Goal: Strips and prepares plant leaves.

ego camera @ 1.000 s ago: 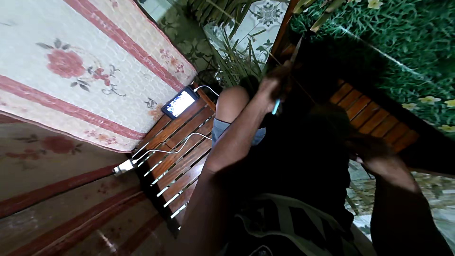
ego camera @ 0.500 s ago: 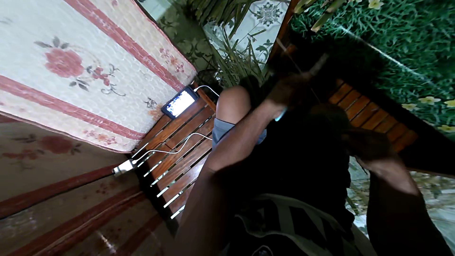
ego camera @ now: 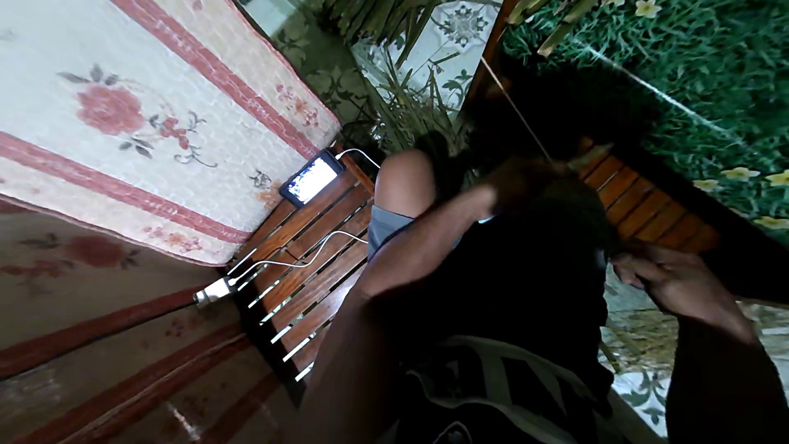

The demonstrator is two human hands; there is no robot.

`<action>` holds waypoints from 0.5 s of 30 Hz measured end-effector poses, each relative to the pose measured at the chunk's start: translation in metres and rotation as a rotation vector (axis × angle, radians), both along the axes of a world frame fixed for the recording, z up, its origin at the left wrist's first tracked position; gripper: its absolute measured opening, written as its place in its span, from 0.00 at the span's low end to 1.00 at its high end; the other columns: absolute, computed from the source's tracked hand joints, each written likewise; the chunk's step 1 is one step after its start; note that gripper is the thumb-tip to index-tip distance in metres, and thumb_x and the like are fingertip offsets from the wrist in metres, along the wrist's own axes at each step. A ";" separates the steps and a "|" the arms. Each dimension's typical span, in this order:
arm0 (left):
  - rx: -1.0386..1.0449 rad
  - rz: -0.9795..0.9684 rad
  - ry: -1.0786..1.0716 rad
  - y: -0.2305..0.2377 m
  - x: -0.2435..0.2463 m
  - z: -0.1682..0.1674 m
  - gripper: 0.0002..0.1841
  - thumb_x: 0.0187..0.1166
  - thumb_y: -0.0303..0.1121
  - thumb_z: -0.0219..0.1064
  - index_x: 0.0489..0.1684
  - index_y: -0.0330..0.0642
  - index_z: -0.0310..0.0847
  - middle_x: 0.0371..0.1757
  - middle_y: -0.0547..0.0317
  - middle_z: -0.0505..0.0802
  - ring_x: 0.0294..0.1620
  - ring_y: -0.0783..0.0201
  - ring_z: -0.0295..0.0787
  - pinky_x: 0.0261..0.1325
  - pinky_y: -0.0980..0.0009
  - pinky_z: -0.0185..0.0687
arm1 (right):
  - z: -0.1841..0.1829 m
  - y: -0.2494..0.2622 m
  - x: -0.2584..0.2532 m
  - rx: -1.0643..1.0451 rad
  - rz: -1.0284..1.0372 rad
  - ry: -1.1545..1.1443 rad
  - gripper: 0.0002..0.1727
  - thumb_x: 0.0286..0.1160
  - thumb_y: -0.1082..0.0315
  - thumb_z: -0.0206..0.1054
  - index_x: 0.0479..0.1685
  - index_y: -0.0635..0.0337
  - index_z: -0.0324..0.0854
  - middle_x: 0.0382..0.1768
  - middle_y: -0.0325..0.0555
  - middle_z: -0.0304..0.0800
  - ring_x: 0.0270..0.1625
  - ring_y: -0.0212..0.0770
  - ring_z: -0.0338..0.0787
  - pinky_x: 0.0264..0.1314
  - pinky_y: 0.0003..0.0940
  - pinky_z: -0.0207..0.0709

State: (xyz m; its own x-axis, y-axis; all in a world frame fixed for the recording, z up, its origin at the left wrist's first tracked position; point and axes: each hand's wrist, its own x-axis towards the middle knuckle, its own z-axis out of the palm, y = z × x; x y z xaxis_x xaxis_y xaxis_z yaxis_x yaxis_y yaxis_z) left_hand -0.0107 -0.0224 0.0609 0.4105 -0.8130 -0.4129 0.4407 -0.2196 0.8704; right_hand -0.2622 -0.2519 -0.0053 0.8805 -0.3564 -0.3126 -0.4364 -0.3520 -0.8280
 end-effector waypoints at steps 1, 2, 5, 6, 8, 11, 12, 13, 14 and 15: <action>-0.016 -0.016 -0.021 -0.001 -0.001 0.002 0.16 0.94 0.40 0.52 0.50 0.37 0.80 0.18 0.63 0.76 0.12 0.74 0.68 0.14 0.81 0.65 | 0.001 -0.002 -0.001 -0.008 0.008 0.005 0.16 0.78 0.56 0.60 0.46 0.58 0.87 0.20 0.26 0.79 0.20 0.22 0.76 0.25 0.22 0.74; -0.073 0.045 0.003 0.001 0.006 0.004 0.15 0.94 0.39 0.51 0.49 0.38 0.79 0.17 0.65 0.76 0.11 0.77 0.67 0.13 0.83 0.64 | 0.000 -0.006 -0.006 -0.028 0.017 0.029 0.18 0.78 0.55 0.59 0.47 0.60 0.86 0.22 0.28 0.80 0.21 0.22 0.77 0.27 0.23 0.76; -0.299 0.400 0.137 0.012 0.051 -0.009 0.16 0.95 0.40 0.47 0.55 0.41 0.79 0.17 0.66 0.77 0.11 0.76 0.68 0.12 0.82 0.68 | -0.019 -0.023 -0.037 -0.027 -0.012 0.100 0.21 0.78 0.55 0.58 0.51 0.65 0.85 0.29 0.36 0.84 0.26 0.26 0.79 0.32 0.28 0.78; -0.356 0.489 0.144 0.016 0.063 -0.016 0.19 0.95 0.42 0.46 0.60 0.40 0.80 0.17 0.66 0.76 0.10 0.74 0.68 0.12 0.80 0.68 | -0.028 -0.029 -0.046 0.014 -0.042 0.094 0.20 0.77 0.54 0.60 0.51 0.63 0.85 0.28 0.33 0.83 0.25 0.23 0.79 0.31 0.24 0.77; -0.368 0.547 0.166 0.018 0.067 -0.022 0.21 0.95 0.44 0.45 0.62 0.40 0.81 0.17 0.65 0.75 0.09 0.73 0.66 0.11 0.79 0.66 | -0.033 -0.029 -0.050 0.051 -0.065 0.052 0.19 0.77 0.53 0.61 0.49 0.59 0.85 0.27 0.27 0.83 0.24 0.20 0.78 0.29 0.20 0.76; -0.161 0.268 0.133 0.006 0.030 -0.012 0.15 0.94 0.42 0.50 0.52 0.43 0.79 0.20 0.63 0.79 0.12 0.73 0.70 0.12 0.80 0.67 | -0.016 -0.016 -0.032 -0.032 -0.054 0.045 0.20 0.78 0.56 0.60 0.52 0.63 0.87 0.30 0.34 0.84 0.28 0.23 0.80 0.35 0.26 0.79; -0.086 0.145 0.061 0.003 0.018 -0.007 0.16 0.94 0.42 0.51 0.52 0.41 0.80 0.20 0.63 0.78 0.13 0.73 0.70 0.13 0.80 0.66 | -0.012 -0.013 -0.025 -0.053 -0.046 0.037 0.19 0.78 0.56 0.59 0.51 0.63 0.87 0.28 0.32 0.83 0.26 0.23 0.78 0.34 0.26 0.78; -0.041 0.074 0.011 0.002 0.010 -0.004 0.16 0.93 0.42 0.53 0.53 0.41 0.81 0.20 0.62 0.78 0.12 0.73 0.68 0.14 0.80 0.65 | -0.011 -0.013 -0.022 -0.060 -0.042 0.018 0.19 0.79 0.57 0.59 0.50 0.63 0.87 0.26 0.32 0.82 0.26 0.24 0.78 0.34 0.27 0.78; -0.065 0.077 0.005 0.002 0.010 -0.002 0.15 0.93 0.41 0.52 0.52 0.40 0.80 0.19 0.63 0.77 0.12 0.74 0.68 0.13 0.81 0.64 | -0.012 -0.017 -0.025 -0.064 -0.038 0.002 0.19 0.78 0.57 0.59 0.49 0.64 0.86 0.28 0.33 0.83 0.27 0.24 0.80 0.36 0.27 0.81; -0.132 0.129 0.042 0.004 0.018 -0.001 0.14 0.94 0.39 0.51 0.51 0.39 0.79 0.19 0.65 0.77 0.13 0.75 0.69 0.14 0.82 0.67 | -0.016 -0.023 -0.033 -0.075 -0.042 0.000 0.20 0.78 0.57 0.60 0.49 0.66 0.86 0.30 0.36 0.86 0.29 0.26 0.83 0.40 0.28 0.83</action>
State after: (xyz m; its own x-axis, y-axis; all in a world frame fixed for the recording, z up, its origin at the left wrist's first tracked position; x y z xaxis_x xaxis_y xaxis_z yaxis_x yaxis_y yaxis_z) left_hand 0.0074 -0.0184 0.0600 0.4997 -0.8029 -0.3251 0.4941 -0.0441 0.8683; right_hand -0.2948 -0.2749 -0.0209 0.8640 -0.4157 -0.2842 -0.4526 -0.3939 -0.8000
